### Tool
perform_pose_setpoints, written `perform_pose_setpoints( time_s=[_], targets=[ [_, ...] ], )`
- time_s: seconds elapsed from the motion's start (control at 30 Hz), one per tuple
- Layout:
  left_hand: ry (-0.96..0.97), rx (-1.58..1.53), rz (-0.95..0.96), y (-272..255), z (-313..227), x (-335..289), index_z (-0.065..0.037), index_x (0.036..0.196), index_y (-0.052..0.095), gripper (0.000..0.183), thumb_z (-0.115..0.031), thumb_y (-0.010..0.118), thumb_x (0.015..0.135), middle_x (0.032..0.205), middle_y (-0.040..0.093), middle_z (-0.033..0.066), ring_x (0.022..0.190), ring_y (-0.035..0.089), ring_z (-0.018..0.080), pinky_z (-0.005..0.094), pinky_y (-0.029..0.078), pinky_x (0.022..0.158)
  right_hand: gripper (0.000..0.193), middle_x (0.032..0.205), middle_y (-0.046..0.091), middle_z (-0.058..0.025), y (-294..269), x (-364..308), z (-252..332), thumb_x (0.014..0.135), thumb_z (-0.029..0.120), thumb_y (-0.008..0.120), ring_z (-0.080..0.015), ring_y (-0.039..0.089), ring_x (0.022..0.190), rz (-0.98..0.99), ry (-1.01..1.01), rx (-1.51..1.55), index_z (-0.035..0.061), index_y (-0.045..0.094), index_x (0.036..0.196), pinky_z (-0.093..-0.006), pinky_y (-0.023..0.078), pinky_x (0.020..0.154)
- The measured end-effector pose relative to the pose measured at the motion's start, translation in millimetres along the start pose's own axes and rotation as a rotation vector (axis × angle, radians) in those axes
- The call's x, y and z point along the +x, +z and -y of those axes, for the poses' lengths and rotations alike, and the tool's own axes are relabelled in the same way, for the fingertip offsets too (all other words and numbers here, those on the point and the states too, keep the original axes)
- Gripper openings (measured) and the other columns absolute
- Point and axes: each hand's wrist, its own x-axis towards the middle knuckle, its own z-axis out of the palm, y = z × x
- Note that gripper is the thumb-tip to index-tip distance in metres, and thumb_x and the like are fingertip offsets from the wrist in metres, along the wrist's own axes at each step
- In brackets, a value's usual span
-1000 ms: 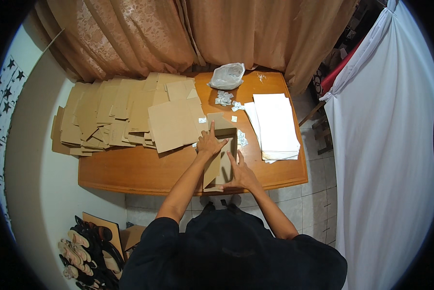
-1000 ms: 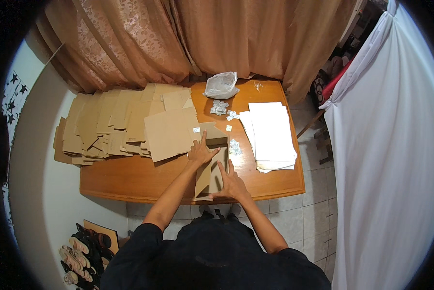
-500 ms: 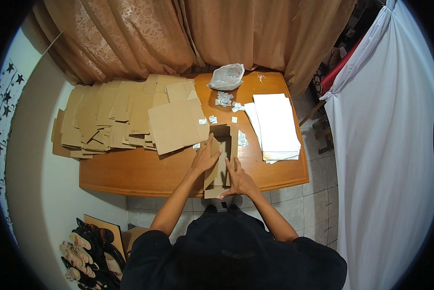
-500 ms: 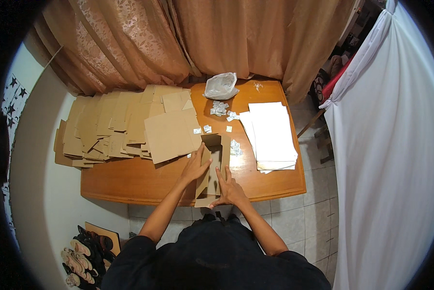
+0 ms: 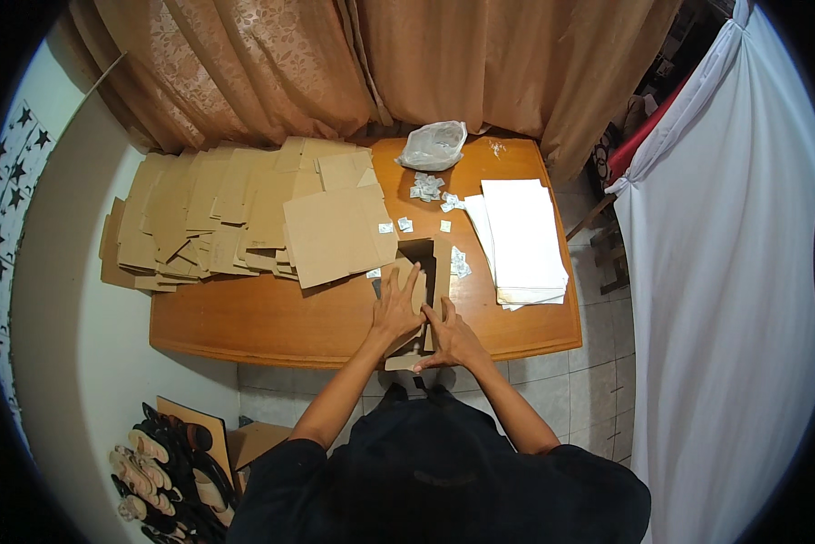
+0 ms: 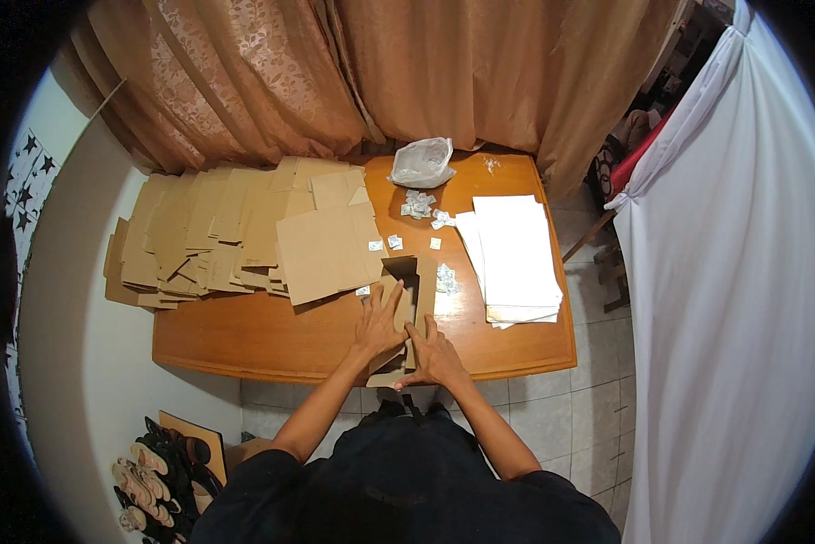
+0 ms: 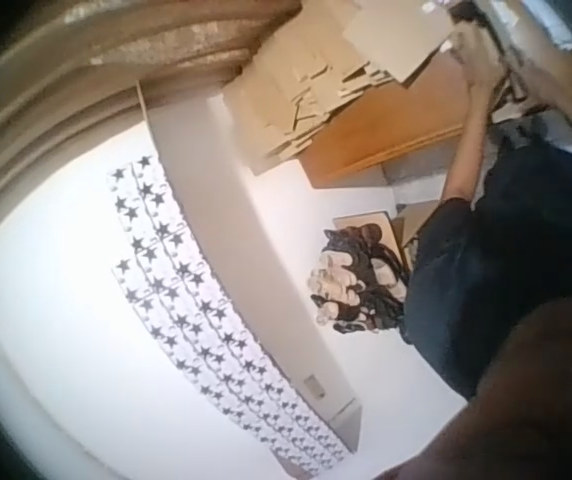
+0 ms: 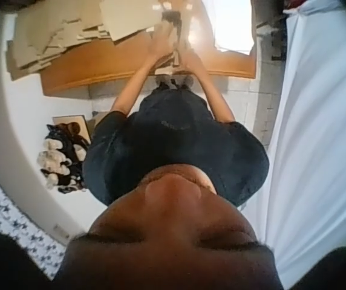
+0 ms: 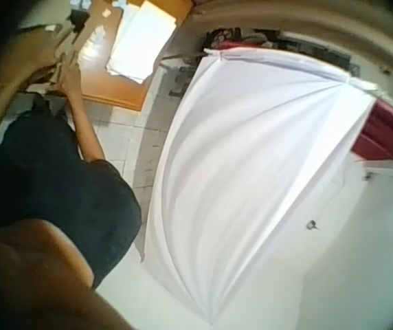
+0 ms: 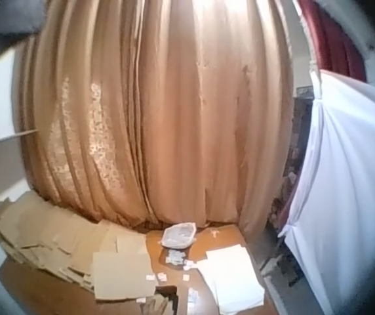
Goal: Assembling cardboard shoe boxes, adding wrapping paper and labels, then placing the finished boxes on a storage shelf.
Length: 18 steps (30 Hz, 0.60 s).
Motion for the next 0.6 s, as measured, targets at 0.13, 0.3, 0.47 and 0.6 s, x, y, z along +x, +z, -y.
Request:
perform_pose_setpoints(
  time_s=[0.13, 0.3, 0.47, 0.6],
  targets=[
    [0.173, 0.160, -0.020, 0.2, 16.3, 35.5, -0.031, 0.161, 0.011, 0.126, -0.047, 0.088, 0.062, 0.165, 0.011, 0.0154, 0.145, 0.025, 0.0454, 0.0694, 0.036, 0.107, 0.143, 0.156, 0.016, -0.0374, -8.9, -3.6, 11.6, 0.040, 0.070, 0.090, -0.0578, 0.050, 0.123, 0.010, -0.001, -0.033, 0.0110, 0.030, 0.155, -0.0555, 0.047, 0.103],
    [0.129, 0.298, 0.149, -13.0, 11.2, 63.1, -0.033, 0.161, 0.002, 0.143, -0.054, 0.092, 0.053, 0.169, -0.001, 0.0076, 0.150, 0.018, 0.0425, 0.0737, 0.032, 0.108, 0.142, 0.160, 0.013, -0.0315, -5.8, -4.4, 4.2, 0.042, 0.075, 0.087, -0.0558, 0.048, 0.126, -0.009, -0.044, -0.011, 0.0117, 0.029, 0.155, -0.0564, 0.044, 0.106],
    [0.102, 0.215, 0.114, -9.9, 27.2, 82.0, -0.031, 0.161, 0.007, 0.145, -0.047, 0.096, 0.048, 0.169, 0.000, 0.0085, 0.148, 0.021, 0.0426, 0.0722, 0.033, 0.109, 0.139, 0.162, 0.017, -0.0268, -4.0, -4.1, 1.7, 0.042, 0.077, 0.084, -0.0553, 0.043, 0.132, 0.035, -0.063, -0.136, 0.0205, 0.029, 0.157, -0.0592, 0.040, 0.109],
    [0.166, 0.132, 0.100, -7.2, 40.4, 88.8, -0.027, 0.161, 0.014, 0.135, -0.046, 0.095, 0.054, 0.169, 0.004, 0.0076, 0.148, 0.025, 0.0375, 0.0707, 0.038, 0.106, 0.134, 0.162, 0.021, -0.0227, 9.9, -1.5, -11.2, 0.046, 0.079, 0.082, -0.0562, 0.039, 0.134, 0.032, -0.089, -0.076, 0.0270, 0.030, 0.157, -0.0663, 0.034, 0.110]
  ],
)
